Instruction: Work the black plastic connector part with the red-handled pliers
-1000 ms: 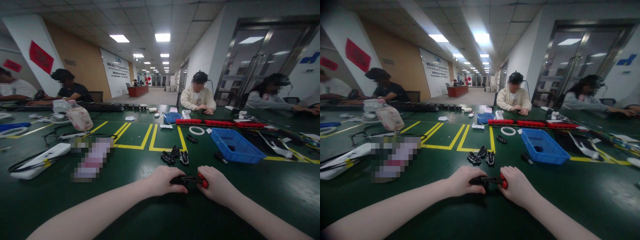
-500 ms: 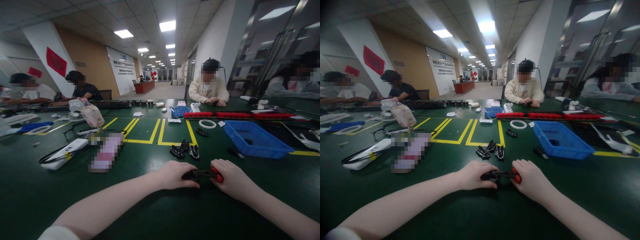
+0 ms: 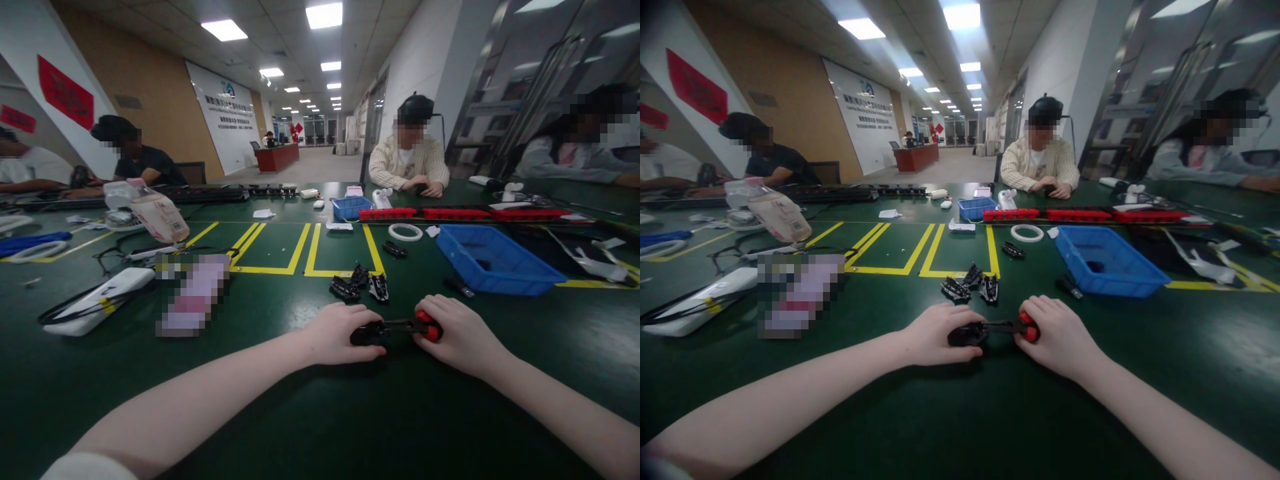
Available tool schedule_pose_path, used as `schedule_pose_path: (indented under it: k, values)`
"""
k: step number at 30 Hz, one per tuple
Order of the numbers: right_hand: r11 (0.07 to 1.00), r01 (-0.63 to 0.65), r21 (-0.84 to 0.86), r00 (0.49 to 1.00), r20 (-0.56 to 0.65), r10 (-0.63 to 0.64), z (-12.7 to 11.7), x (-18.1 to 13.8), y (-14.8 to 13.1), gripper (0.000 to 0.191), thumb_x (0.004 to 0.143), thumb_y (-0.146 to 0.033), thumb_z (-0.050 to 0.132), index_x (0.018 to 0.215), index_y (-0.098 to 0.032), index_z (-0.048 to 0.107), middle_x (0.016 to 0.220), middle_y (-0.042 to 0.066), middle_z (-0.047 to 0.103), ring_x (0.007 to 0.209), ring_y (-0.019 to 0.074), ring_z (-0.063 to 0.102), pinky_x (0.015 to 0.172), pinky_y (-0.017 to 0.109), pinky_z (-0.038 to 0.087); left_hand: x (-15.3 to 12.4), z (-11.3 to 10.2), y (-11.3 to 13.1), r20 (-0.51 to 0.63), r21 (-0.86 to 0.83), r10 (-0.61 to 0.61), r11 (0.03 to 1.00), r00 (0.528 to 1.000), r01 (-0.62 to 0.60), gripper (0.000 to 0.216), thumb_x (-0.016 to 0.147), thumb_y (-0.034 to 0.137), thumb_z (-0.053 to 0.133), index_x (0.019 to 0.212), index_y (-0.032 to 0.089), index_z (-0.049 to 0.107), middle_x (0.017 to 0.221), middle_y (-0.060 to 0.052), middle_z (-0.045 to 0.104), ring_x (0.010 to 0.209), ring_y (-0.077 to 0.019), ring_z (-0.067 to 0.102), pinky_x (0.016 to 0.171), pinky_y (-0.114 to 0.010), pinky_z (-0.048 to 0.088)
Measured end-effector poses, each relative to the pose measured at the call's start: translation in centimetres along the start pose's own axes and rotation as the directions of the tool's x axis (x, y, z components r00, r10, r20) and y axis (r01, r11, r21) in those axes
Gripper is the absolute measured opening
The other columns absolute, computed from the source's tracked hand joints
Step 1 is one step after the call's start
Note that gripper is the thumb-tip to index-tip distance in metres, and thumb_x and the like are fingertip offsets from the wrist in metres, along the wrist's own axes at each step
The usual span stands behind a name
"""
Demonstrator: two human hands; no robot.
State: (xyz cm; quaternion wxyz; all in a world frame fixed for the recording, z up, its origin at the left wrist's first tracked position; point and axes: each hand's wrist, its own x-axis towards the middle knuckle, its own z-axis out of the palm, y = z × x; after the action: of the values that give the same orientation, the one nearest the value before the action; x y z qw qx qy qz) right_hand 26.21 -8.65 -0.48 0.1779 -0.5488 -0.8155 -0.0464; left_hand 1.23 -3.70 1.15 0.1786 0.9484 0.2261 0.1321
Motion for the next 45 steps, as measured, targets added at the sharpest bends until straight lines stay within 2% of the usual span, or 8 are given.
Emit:
schedule_pose_path:
  k: [6,15,19,22,26,31,37,45]
  values:
    - [0.997,-0.075,-0.008,0.997,-0.006,0.075,-0.5,-1.0,1.2,0.026,0.079,-0.045,0.059,0.088,-0.021,0.056,0.088,0.005,0.060,0.076,0.0190,0.057,0.066,0.034,0.047,-0.1,0.2,-0.3,-0.034,0.085,-0.004,0.996,0.999,0.007,0.047,0.079,0.052,0.063,0.115,0.022,0.061,0.105,-0.004,0.056,0.096,-0.0199,0.054,0.082,-0.032,0.045]
    - [0.999,0.031,-0.043,0.995,-0.089,-0.035,-0.5,-1.6,1.4,0.044,0.076,-0.049,0.063,0.108,-0.020,0.056,0.113,0.011,0.058,0.103,0.0266,0.055,0.087,0.046,0.046,-0.2,0.2,-0.4,-0.036,0.053,-0.007,0.999,0.999,0.009,0.051,0.076,0.056,0.066,0.114,0.021,0.061,0.105,-0.005,0.058,0.094,-0.0206,0.053,0.082,-0.034,0.044]
    - [0.997,0.075,-0.032,0.996,-0.053,-0.076,-0.6,-3.0,2.9,0.053,0.076,-0.049,0.063,0.121,-0.022,0.051,0.122,0.011,0.055,0.114,0.0278,0.050,0.095,0.048,0.042,0.0,0.2,-0.5,-0.047,0.039,-0.018,0.999,0.999,0.020,0.047,0.073,0.056,0.068,0.098,0.018,0.062,0.098,-0.004,0.059,0.090,-0.0200,0.053,0.077,-0.032,0.044]
    - [1.000,0.005,0.022,1.000,0.030,-0.006,-0.8,-4.0,4.4,0.062,0.078,-0.050,0.062,0.131,-0.024,0.042,0.130,0.011,0.050,0.119,0.0278,0.048,0.097,0.048,0.042,0.2,0.2,-0.6,-0.044,0.033,-0.027,0.999,0.999,0.029,0.046,0.073,0.057,0.067,0.094,0.016,0.060,0.095,-0.003,0.058,0.086,-0.0188,0.053,0.073,-0.030,0.044]
    - [0.992,-0.086,0.097,0.989,0.129,0.073,-1.2,-4.1,4.8,0.055,0.080,-0.052,0.057,0.126,-0.024,0.047,0.125,0.011,0.052,0.111,0.0246,0.054,0.091,0.042,0.049,0.4,0.2,-0.6,0.029,-0.021,-0.036,0.999,0.999,0.036,0.044,0.077,0.054,0.065,0.101,0.018,0.058,0.098,-0.002,0.057,0.083,-0.0165,0.054,0.067,-0.026,0.044]
    - [0.991,-0.123,0.048,0.992,-0.013,0.124,-1.3,-3.9,3.7,0.062,0.077,-0.053,0.060,0.128,-0.020,0.045,0.119,0.011,0.053,0.101,0.0243,0.059,0.079,0.037,0.054,0.3,0.1,-0.3,0.045,-0.050,-0.063,0.997,0.997,0.066,0.038,0.080,0.047,0.064,0.104,0.017,0.056,0.100,-0.003,0.056,0.080,-0.0154,0.054,0.064,-0.025,0.045]
    - [0.984,-0.059,0.167,0.987,-0.137,0.083,-1.5,-4.1,2.9,0.041,0.076,-0.045,0.063,0.109,-0.021,0.055,0.107,0.009,0.059,0.094,0.0230,0.061,0.078,0.038,0.053,0.5,-0.1,-0.2,0.057,-0.125,-0.112,0.985,0.992,0.118,0.034,0.081,0.045,0.062,0.097,0.015,0.058,0.092,-0.003,0.059,0.077,-0.0155,0.056,0.066,-0.026,0.044]
    - [0.948,-0.120,0.296,0.988,-0.054,0.142,-1.6,-4.2,0.8,0.043,0.075,-0.045,0.063,0.111,-0.024,0.053,0.106,0.006,0.064,0.094,0.0244,0.062,0.076,0.040,0.054,0.5,0.1,-0.6,0.048,-0.130,-0.084,0.987,0.995,0.090,0.033,0.080,0.046,0.063,0.090,0.016,0.055,0.088,-0.001,0.060,0.074,-0.0143,0.055,0.061,-0.024,0.040]
